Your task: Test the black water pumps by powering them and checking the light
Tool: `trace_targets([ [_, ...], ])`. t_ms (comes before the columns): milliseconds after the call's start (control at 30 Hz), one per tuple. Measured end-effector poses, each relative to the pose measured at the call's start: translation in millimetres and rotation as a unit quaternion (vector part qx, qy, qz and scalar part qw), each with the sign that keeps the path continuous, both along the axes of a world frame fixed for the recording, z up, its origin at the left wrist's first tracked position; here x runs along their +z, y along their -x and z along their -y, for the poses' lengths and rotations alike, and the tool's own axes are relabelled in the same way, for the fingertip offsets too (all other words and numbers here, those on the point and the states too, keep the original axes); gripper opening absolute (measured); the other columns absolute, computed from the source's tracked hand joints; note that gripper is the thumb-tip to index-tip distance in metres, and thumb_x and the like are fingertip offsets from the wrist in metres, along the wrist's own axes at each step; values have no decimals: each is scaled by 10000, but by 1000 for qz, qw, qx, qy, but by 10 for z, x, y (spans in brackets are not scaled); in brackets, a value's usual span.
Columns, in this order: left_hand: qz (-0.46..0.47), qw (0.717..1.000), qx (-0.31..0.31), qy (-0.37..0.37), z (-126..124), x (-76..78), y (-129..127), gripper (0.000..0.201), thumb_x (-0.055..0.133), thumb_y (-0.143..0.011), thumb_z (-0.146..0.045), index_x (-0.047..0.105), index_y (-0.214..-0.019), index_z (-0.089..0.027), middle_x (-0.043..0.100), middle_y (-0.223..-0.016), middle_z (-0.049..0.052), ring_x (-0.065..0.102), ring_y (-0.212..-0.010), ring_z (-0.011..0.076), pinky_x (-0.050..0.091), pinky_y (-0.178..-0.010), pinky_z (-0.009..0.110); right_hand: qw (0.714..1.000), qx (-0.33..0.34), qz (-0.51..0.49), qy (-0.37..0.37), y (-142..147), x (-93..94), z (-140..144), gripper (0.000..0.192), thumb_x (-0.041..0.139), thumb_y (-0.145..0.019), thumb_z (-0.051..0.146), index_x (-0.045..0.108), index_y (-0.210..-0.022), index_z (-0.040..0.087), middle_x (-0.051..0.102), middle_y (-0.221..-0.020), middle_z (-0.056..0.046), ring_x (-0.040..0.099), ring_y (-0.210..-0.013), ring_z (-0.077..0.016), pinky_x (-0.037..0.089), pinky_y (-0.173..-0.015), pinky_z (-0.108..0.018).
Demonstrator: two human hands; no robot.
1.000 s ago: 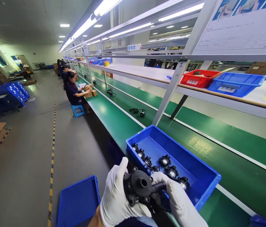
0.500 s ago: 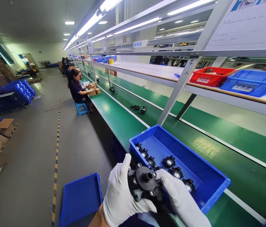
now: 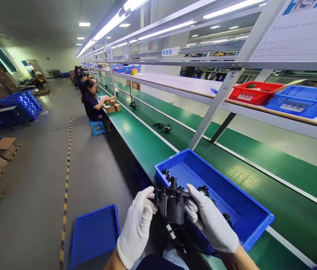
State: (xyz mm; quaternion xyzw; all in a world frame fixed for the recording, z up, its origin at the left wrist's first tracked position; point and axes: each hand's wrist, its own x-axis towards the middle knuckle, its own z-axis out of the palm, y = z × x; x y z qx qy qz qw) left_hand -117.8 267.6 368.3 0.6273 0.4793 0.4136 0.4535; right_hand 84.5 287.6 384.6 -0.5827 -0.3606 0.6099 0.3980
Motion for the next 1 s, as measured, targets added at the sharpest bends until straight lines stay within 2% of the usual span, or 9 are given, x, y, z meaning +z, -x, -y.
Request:
trace_targets([
  [167,-26,998,52,6,-90,-81,-110,479,474,-992,-466,552,-1382,-200,596,-1403,135,542,-1305,279,382,-1153,461,969,59,223,-90,187,272,94,623,387,-860,760,401,-497,254,467,-443,11,419,-466,-136,374,-539,-283],
  [267,147,986,27,67,-204,-207,-162,412,504,-983,-499,688,-1182,-187,724,-1158,113,661,-1068,248,487,-1013,406,963,122,203,-129,210,330,131,628,381,-839,786,409,-489,264,481,-440,3,432,-462,-146,394,-547,-294],
  [433,472,845,-91,237,-252,-556,-235,551,733,-758,-666,746,-1023,-183,757,-872,69,680,-740,175,511,-658,265,977,100,120,-148,101,278,196,675,370,-880,790,425,-483,246,461,-466,7,372,-448,-129,353,-483,-274],
  [533,593,742,-96,299,-226,-688,-247,453,857,-680,-552,764,-999,-244,749,-882,23,652,-749,119,463,-655,205,979,114,105,-136,99,247,235,675,372,-870,797,448,-495,240,422,-467,16,351,-434,-125,332,-453,-266],
  [567,608,728,-95,300,-225,-700,-246,436,867,-676,-529,766,-995,-251,737,-864,13,638,-745,112,462,-665,208,977,119,112,-134,109,251,244,668,359,-877,788,454,-505,242,419,-466,17,355,-430,-127,334,-449,-265],
  [633,579,766,-78,268,-242,-671,-237,436,824,-705,-576,762,-970,-236,695,-788,6,601,-694,116,467,-658,237,974,118,137,-136,136,278,250,613,343,-908,723,458,-540,246,456,-489,12,404,-444,-138,366,-455,-263],
  [767,325,940,29,101,-290,-411,-186,518,642,-802,-700,722,-871,-193,665,-751,39,589,-706,187,505,-700,347,958,126,202,-157,221,346,212,360,447,-877,532,582,-709,243,674,-715,-22,627,-668,-191,513,-644,-293],
  [933,116,989,91,-30,-267,279,-92,403,607,-873,-611,685,-841,-217,677,-857,68,589,-844,233,468,-911,384,943,162,192,-217,294,467,111,243,650,-705,428,602,-836,228,692,-820,-20,649,-781,-225,554,-718,-333],
  [1000,32,994,12,-109,-382,545,-74,461,539,-908,-639,696,-980,-212,689,-942,84,619,-931,246,460,-946,382,944,145,179,-236,193,596,78,288,625,-768,510,586,-761,224,672,-775,-15,630,-756,-214,553,-683,-327],
])
